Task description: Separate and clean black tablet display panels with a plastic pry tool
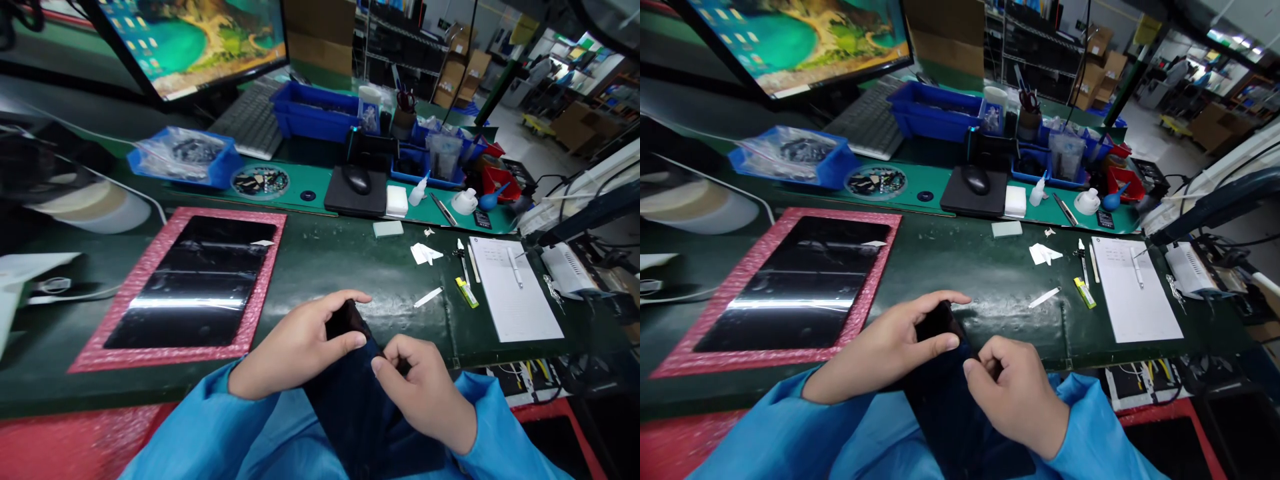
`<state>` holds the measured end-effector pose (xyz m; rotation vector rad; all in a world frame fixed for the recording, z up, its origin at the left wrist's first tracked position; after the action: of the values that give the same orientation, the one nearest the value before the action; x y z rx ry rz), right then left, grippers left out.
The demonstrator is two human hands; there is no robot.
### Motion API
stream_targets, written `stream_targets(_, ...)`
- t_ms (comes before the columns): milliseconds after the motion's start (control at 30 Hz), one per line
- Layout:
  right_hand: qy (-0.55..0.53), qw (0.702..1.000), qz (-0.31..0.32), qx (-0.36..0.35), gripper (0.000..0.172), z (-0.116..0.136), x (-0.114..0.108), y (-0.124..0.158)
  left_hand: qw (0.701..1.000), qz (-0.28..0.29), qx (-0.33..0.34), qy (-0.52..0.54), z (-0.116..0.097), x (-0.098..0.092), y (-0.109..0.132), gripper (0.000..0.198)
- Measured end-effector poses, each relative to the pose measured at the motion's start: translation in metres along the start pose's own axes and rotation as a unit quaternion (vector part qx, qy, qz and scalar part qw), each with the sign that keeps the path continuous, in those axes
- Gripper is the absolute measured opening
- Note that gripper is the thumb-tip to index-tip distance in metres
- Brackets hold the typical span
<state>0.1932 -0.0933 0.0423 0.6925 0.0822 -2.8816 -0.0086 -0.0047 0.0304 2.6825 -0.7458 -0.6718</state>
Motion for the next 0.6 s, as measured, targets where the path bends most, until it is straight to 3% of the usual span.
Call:
stream_targets(367, -0.048, 0.999, 0.025, 0.001, 0.05, -0.008, -0.005, -0.003, 1.0, -0.009, 0.013, 0.022, 0.003, -0.004, -0.006, 0.058)
stream_targets(500, -0.242, 0.965, 0.089, 0.043, 0.056, -0.012, -0.002, 0.008, 0.992, -0.017, 0.032, 0.122, 0.009, -0.021, -0.015, 0.054)
stream_targets(600, -0.361, 0.926, 0.062, 0.09, 0.07, -0.016, -0.002, 0.025, 0.981, -0.036, 0.052, 0.184, 0.013, -0.034, -0.022, 0.053)
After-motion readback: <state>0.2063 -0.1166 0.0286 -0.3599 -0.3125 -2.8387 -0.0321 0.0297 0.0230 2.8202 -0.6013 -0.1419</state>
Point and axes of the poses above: each hand's wrist, its own y-axis away from the middle knuckle, its own x-axis out of the palm, z = x × y, the point moved 6 cm from there along -y, towards the middle knuckle, and after that the axes turned 13 degrees about -x, right-handed, at the moved point
